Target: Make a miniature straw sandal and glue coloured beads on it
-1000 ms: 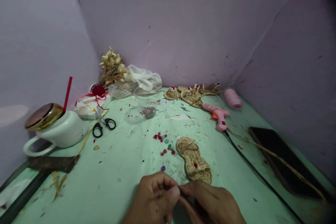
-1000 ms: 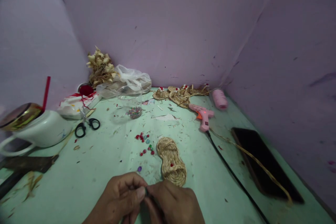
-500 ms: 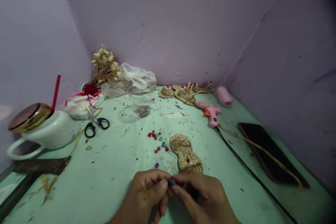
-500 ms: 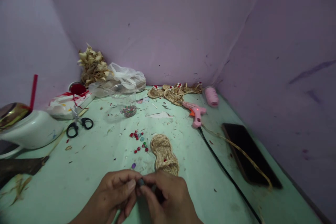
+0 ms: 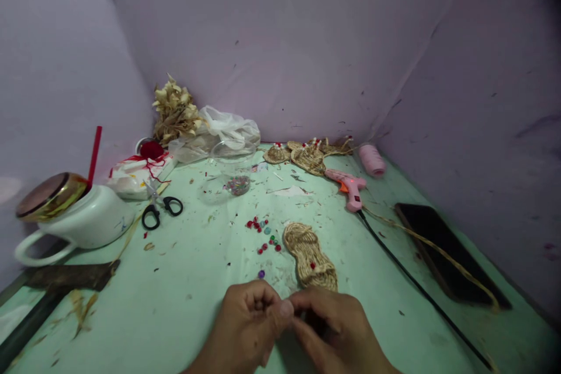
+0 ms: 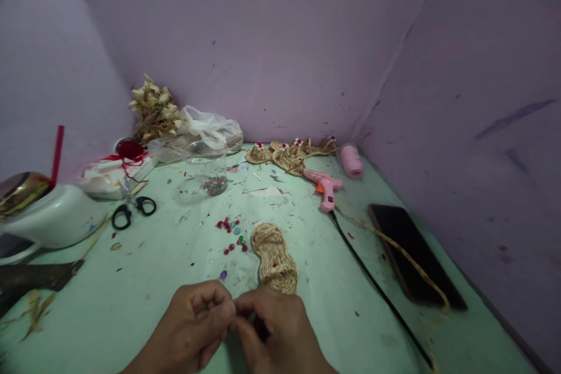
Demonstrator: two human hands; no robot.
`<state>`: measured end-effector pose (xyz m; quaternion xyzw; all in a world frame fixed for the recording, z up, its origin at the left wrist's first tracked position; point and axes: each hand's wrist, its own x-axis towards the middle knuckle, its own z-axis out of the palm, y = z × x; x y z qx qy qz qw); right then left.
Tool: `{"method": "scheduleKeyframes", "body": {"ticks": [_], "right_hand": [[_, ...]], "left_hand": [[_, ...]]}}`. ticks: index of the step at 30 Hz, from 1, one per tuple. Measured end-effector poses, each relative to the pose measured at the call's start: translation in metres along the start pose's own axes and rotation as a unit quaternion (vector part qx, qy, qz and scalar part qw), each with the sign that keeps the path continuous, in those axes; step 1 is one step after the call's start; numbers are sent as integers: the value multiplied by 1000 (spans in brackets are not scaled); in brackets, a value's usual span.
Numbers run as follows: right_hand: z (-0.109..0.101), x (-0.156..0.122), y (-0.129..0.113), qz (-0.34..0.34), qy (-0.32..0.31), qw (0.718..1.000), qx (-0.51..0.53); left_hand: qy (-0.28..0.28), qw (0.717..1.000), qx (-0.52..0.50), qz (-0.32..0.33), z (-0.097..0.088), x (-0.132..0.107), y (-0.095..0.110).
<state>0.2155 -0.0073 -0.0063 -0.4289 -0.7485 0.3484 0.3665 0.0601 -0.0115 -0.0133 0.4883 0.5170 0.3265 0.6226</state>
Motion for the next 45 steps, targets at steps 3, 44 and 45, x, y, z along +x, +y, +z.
{"method": "scheduleKeyframes", "body": {"ticks": [3,44,45], "right_hand": [[5,-4,-1,16,12,1000,9],[14,-10,11,-64,94,989,-98],[15,-12,13,-66,95,986,-118]], "left_hand": [[40,989,118,80,1,-2,7],[-45,996,-73,14,6,8,-11],[-42,997,-49,30,6,7,-11]]}}
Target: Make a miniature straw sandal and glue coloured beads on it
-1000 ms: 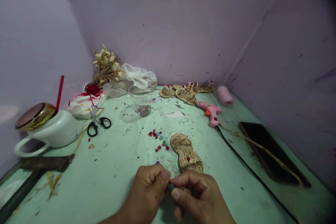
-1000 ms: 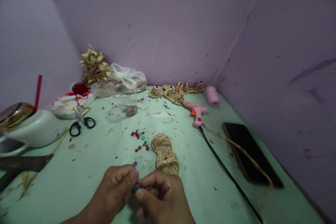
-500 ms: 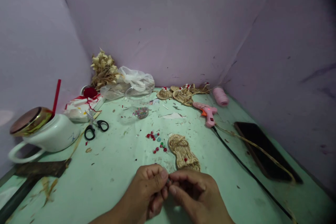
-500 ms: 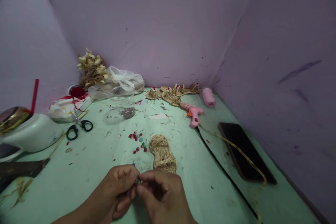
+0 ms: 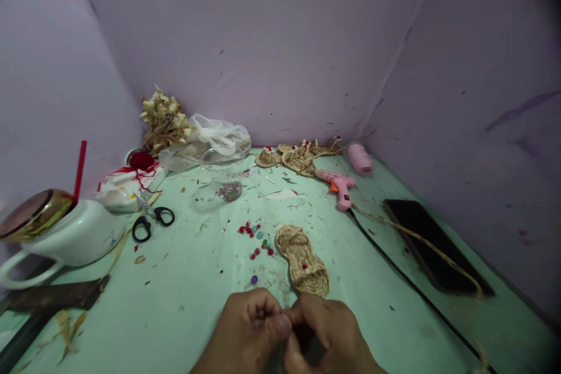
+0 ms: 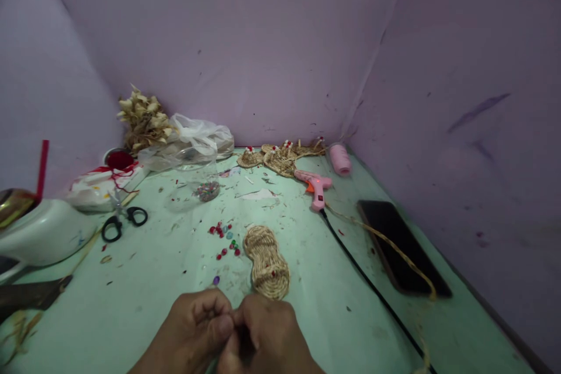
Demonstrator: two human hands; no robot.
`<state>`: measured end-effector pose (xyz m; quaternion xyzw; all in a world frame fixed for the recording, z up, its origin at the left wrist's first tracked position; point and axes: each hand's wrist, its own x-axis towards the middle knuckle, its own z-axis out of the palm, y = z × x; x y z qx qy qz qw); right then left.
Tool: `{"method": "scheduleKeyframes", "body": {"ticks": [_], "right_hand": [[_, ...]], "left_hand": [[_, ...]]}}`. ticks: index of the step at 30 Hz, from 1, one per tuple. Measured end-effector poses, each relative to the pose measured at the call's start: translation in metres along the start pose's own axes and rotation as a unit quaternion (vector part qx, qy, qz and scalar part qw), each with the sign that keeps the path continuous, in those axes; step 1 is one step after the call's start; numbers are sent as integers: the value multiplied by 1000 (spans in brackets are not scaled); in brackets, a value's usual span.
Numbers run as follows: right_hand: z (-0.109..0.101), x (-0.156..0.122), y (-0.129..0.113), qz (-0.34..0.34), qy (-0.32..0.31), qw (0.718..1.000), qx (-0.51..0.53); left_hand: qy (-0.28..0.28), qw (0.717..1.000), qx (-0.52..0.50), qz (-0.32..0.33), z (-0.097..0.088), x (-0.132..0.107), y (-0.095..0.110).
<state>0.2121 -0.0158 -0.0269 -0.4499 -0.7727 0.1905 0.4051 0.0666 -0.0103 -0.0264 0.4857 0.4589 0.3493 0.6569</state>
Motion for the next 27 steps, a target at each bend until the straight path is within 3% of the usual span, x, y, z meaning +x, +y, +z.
{"method": "scheduleKeyframes", "body": {"ticks": [4,8,14,16,19,22,27], "right_hand": [[-2,-1,1,-9,8,999,-35],[-4,4,-1,-9,-2,999,36],[-1,5,-4,-23,65,993,93],[-8,9,-4,-15,95,991,90],[-24,20,-2,48,134,988,53],[-35,29,0,123,120,983,61],[-28,26,0,165,70,976,123]], "left_hand": [[-25,998,48,12,1,0,3],[12,1000,21,3,0,-2,9],[15,999,-1,-29,-3,-6,22],[42,998,4,-37,-5,-2,25],[135,989,56,-30,-10,6,30],[187,972,139,-2,-13,7,35],[145,938,283,140,-16,1,37]]}}
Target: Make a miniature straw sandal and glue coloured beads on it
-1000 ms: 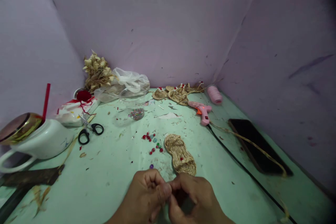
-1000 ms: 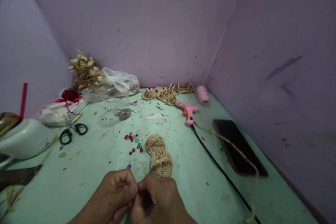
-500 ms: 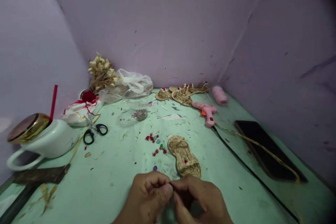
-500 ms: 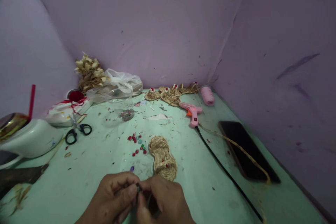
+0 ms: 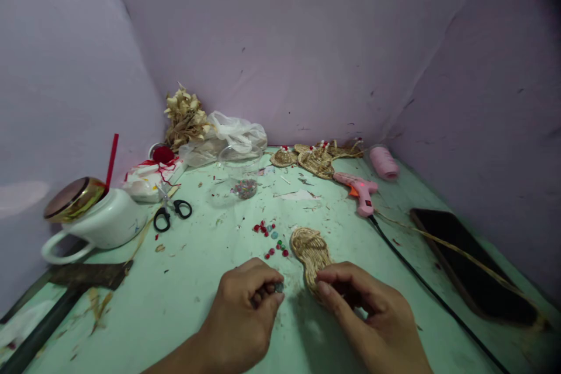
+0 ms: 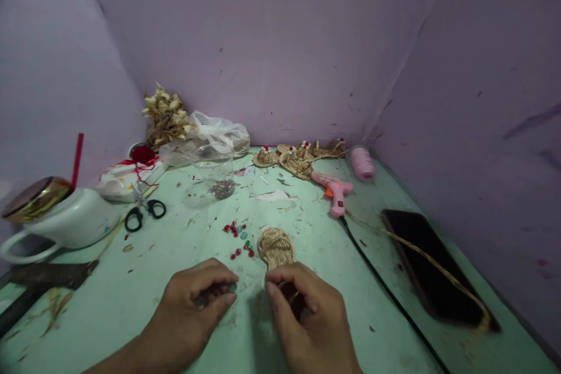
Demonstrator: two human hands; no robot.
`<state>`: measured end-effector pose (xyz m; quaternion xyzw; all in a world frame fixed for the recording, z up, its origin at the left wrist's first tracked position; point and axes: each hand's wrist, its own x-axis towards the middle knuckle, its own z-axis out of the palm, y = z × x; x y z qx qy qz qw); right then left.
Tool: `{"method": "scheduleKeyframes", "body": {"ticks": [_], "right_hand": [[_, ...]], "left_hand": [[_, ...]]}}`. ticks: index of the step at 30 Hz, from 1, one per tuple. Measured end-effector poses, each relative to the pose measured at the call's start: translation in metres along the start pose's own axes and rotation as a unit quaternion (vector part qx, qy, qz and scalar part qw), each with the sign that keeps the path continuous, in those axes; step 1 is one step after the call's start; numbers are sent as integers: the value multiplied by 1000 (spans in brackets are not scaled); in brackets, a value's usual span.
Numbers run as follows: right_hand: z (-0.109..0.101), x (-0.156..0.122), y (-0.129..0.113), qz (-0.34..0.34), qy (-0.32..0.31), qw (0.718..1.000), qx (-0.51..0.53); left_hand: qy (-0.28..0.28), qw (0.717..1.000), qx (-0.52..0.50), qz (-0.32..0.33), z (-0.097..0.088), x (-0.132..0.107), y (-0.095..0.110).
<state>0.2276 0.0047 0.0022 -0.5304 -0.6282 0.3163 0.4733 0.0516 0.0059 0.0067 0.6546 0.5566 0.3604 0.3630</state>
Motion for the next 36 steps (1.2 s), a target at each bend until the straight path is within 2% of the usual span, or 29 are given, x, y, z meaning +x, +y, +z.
{"method": "scheduleKeyframes", "body": {"ticks": [2,7,9,11,13,15,17,20,22,24,26,28,31,33,36], "right_hand": [[2,-2,1,3,0,1000,3],[1,0,1,39,27,999,-10],[0,1,2,52,36,998,-9],[1,2,3,64,46,997,-1],[3,3,4,70,53,996,16],[4,3,5,66,52,996,37],[4,3,5,53,39,997,42],[2,3,6,25,7,999,22],[1,4,6,19,1,1000,17],[1,4,6,26,12,999,25],[2,4,6,33,25,999,34],[3,4,6,35,31,998,41],[3,4,5,36,38,998,42],[3,5,6,36,40,998,38],[2,6,7,36,36,998,31]], "left_hand": [[-1,999,24,22,0,-1,-3],[14,997,66,24,0,-1,-7],[37,994,88,51,-10,3,-3],[97,982,132,98,-28,14,6],[182,950,201,152,-52,35,18],[256,912,273,167,-78,65,30],[267,897,318,153,-97,99,38],[215,891,389,86,-111,143,40],[186,888,415,68,-111,157,37],[199,890,399,93,-106,156,35],[248,897,339,136,-96,142,34],[277,917,250,138,-83,120,33],[188,975,106,60,-60,89,29],[151,988,21,22,-46,75,22],[132,990,-41,16,-34,66,10]]}}
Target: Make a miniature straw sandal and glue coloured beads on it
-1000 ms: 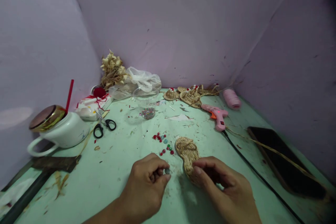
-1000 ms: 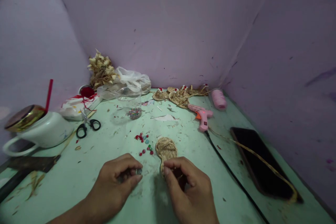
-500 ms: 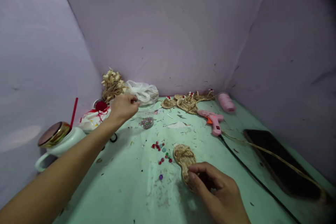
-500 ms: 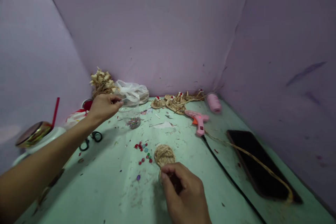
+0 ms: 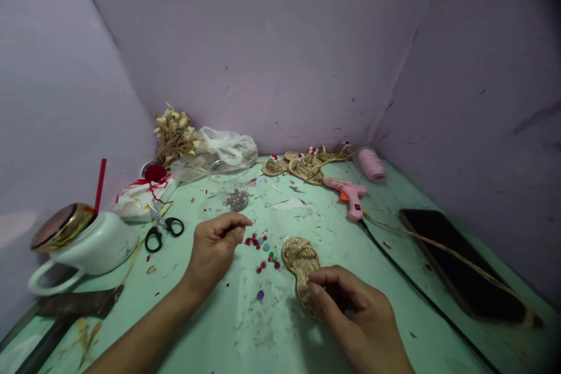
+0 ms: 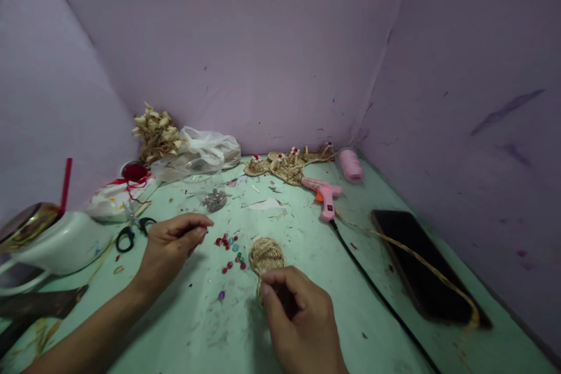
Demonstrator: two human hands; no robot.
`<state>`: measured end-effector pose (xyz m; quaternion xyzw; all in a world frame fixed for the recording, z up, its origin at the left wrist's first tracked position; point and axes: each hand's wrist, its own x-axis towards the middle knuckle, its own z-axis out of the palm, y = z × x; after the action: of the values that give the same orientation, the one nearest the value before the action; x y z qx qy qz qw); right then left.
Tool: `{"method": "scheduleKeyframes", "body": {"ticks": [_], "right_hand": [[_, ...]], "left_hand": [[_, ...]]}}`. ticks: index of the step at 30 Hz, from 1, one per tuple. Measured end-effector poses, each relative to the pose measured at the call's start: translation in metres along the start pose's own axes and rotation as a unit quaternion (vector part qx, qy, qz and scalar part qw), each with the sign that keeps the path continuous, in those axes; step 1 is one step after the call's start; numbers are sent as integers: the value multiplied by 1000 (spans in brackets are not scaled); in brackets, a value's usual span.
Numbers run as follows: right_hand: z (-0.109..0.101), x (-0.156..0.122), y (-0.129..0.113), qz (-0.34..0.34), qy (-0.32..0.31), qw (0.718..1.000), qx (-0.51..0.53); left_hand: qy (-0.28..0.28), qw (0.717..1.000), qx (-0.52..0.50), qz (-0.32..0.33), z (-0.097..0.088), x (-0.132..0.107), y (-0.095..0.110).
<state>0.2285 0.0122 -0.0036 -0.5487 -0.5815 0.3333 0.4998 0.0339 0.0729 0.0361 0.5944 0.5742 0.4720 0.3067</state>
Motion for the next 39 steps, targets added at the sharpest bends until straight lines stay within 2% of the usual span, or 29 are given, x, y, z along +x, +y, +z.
{"method": "scheduleKeyframes", "body": {"ticks": [5,8,10,13,15,17,19,23,28,29,31,33,34,36,39], "right_hand": [[0,-1,0,-25,-28,999,-31],[-8,3,3,-3,33,997,-69],[-17,11,11,21,47,992,-111],[-33,24,24,37,-40,981,-185],[-37,28,29,24,-104,972,-209],[-34,27,28,11,-153,968,-200],[-27,23,24,3,-188,968,-168],[-17,18,21,-16,-213,967,-142],[-20,21,28,-23,-215,966,-142],[-22,22,27,-19,-196,971,-138],[-24,21,20,4,-120,985,-125],[-25,18,7,49,-34,994,-96],[-25,17,-1,74,-18,995,-70],[-24,12,-14,134,-58,989,-9],[-17,6,-21,207,-164,961,81]], "left_hand": [[28,999,-3,-21,3,-1,-8],[26,999,13,-32,2,4,-9],[18,999,30,-8,0,9,-12],[-16,991,132,23,-5,17,-19],[-74,974,216,6,-8,20,-25],[-125,955,270,-13,-9,21,-29],[-144,944,298,-11,-7,20,-31],[-162,934,317,3,-3,15,-35],[-170,929,328,14,-2,15,-39],[-164,933,319,11,-2,16,-37],[-155,948,279,0,-3,13,-27],[-161,962,222,-10,-3,5,-10],[-172,965,196,-10,-2,-1,-1],[-202,965,167,4,0,-18,16],[-220,958,141,122,9,-45,25]]}}
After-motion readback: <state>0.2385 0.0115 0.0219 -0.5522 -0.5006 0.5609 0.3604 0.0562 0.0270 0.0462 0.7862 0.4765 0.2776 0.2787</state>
